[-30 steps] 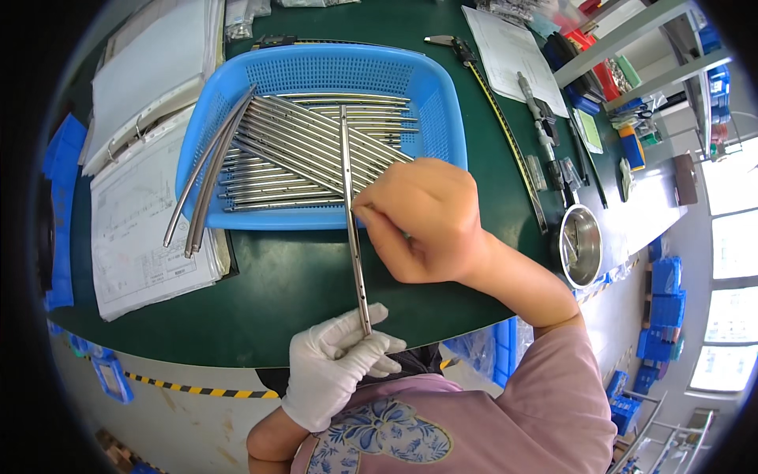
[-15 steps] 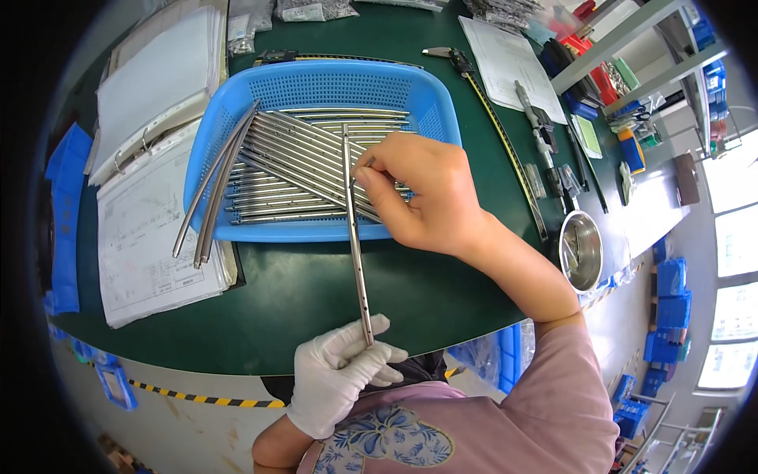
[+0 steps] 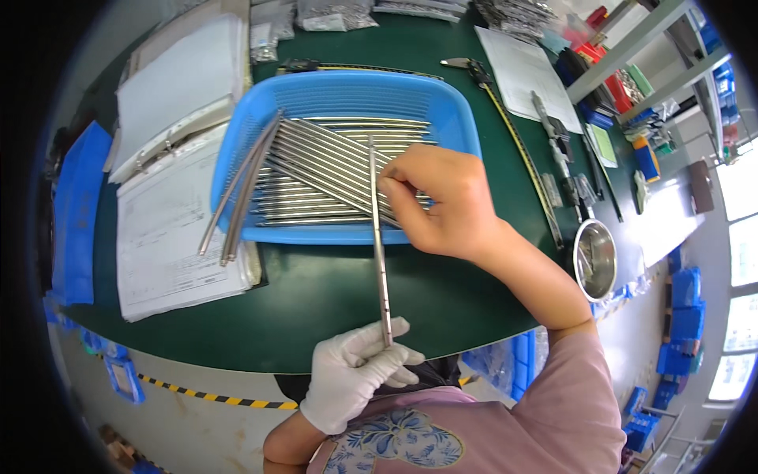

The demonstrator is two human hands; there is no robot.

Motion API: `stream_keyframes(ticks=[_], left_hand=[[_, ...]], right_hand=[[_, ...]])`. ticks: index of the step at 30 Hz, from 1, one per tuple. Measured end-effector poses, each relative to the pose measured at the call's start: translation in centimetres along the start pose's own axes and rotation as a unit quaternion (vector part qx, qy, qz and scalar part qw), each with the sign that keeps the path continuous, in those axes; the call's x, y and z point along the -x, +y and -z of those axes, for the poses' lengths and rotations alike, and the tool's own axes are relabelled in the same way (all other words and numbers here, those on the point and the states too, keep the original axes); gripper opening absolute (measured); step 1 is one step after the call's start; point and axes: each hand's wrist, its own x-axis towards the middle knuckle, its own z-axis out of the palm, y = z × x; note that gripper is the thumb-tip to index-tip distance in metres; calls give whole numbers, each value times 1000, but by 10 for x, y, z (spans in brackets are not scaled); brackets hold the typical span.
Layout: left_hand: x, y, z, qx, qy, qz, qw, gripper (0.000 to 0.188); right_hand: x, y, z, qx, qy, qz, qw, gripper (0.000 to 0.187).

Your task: Inspecting and handling long metal rods at a manufacturing workbench, checking for defects and holes.

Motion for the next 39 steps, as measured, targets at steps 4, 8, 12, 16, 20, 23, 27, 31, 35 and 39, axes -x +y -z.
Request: stream_keyframes(ticks=[4,8,12,16,20,23,27,31,35,39], left_hand=[[16,22,13,-23,20,-11,999,31],[44,66,35,-159,175,-132,963,27],[45,101,60,-201,290,-180,918,26],[26,124,70,-269,315,-172,894,28],[11,134,64,-433,405,-152,791,31],[5,143,56,-570,449,-189,661,29],[-47,154,20,-801,196,-399,400,13],[-134,176,10,-915,-11,-328,236,11],[-168,192,19,-921,-66,-253,287,12],[-178,210,8,-919,-106,-112,362,16]], right_hand=[[1,-8,17,-100,112,-117,982,9],[-4,-6,29,-192,181,-101,959,13],[-5,-3,25,-169,184,-89,964,11],[-8,3,32,-125,190,-55,972,9],[-7,11,42,-86,226,-30,970,7],[-12,8,51,-99,256,-32,961,6],[-16,12,57,-102,262,-18,959,4],[-18,16,62,-60,270,21,961,3],[-21,19,68,-46,288,44,955,1],[-26,21,68,-70,304,47,949,2]])
